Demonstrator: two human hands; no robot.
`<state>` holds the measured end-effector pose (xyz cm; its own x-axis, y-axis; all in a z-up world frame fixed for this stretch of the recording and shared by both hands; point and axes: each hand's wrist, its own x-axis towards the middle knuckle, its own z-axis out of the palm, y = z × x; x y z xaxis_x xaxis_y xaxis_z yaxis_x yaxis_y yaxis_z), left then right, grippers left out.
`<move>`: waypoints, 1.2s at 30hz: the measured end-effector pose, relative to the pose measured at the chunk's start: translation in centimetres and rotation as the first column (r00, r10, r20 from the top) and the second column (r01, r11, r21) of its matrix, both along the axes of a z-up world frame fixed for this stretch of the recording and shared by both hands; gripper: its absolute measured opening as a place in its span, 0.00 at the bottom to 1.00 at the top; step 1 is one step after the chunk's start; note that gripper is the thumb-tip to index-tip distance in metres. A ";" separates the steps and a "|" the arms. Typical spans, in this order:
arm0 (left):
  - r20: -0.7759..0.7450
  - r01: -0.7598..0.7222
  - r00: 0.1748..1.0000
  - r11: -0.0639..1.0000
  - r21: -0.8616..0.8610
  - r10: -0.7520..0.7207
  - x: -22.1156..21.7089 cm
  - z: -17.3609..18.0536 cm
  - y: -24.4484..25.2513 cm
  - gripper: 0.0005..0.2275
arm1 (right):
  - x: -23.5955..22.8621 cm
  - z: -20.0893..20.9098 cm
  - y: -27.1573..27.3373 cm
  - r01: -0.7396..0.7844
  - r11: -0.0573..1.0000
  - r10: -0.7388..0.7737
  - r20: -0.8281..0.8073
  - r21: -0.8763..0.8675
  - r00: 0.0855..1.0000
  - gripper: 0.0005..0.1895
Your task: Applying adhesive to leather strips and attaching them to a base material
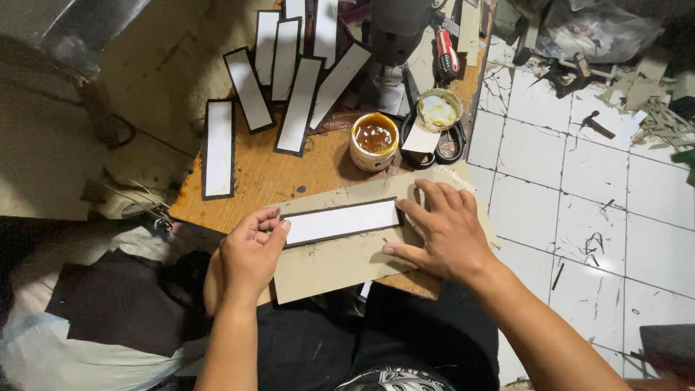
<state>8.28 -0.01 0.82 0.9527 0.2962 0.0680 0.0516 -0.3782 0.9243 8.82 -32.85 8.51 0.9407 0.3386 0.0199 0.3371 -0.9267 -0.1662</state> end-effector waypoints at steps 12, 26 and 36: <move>-0.035 -0.001 0.999 1.000 -0.026 0.000 0.0 0.1 0.2 0.13 | -0.9 -0.7 -1.3 -0.070 0.997 0.072 -0.056 0.037 0.996 0.39; 0.012 0.020 1.000 0.999 -0.027 -0.020 -0.3 0.3 0.1 0.13 | -3.8 -1.7 -1.1 -0.096 0.986 0.118 0.159 -0.138 0.980 0.50; 0.010 0.021 1.000 1.000 -0.006 -0.021 -0.5 0.4 0.1 0.13 | 0.6 2.1 0.0 -0.124 0.928 0.090 0.113 0.350 0.990 0.31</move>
